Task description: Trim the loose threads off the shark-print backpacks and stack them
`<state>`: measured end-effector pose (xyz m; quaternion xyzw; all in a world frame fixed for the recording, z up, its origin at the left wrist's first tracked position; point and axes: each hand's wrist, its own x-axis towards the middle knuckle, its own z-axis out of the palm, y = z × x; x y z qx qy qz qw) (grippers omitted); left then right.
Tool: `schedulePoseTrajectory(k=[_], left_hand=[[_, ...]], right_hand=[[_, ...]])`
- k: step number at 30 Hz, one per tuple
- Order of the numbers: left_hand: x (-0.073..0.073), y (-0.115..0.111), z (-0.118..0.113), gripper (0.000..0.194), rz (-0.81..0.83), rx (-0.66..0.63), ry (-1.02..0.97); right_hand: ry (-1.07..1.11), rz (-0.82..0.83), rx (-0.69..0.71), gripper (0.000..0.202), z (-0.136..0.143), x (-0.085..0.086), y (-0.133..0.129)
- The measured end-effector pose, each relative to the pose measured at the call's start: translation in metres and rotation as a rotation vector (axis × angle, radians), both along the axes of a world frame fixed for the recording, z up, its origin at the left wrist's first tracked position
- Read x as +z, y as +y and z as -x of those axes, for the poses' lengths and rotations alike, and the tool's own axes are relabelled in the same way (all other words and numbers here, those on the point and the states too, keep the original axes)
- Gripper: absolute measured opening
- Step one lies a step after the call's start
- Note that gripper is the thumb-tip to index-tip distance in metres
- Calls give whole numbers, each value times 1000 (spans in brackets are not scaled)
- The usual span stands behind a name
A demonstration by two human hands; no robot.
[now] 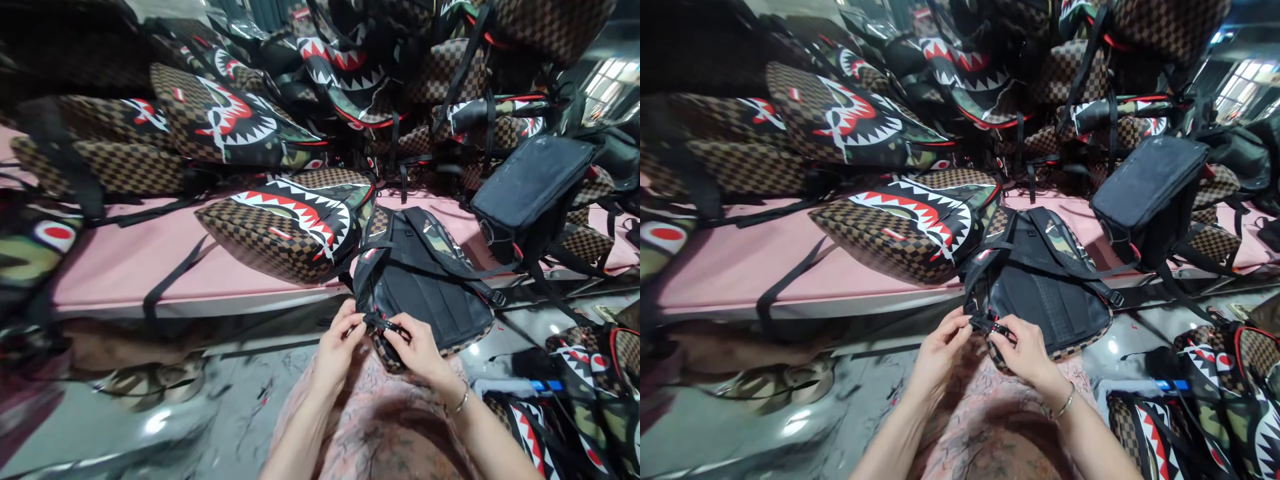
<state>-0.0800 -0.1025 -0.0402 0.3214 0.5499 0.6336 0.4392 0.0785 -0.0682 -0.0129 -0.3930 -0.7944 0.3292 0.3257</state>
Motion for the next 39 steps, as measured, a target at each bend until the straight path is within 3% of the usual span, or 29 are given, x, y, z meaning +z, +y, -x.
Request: schedulePoseTrajectory(k=[8, 18, 24, 39], left_hand=[[4, 2, 1, 25, 2, -27, 65], [18, 4, 0, 19, 35, -31, 71], [14, 3, 2, 23, 72, -11, 10], [10, 2, 3, 17, 70, -40, 28]], right_hand=[[-104, -93, 72, 20, -4, 10, 10], [-141, -109, 136, 23, -5, 5, 22], [36, 35, 69, 20, -4, 4, 21], [-49, -4, 177, 19, -1, 7, 28]])
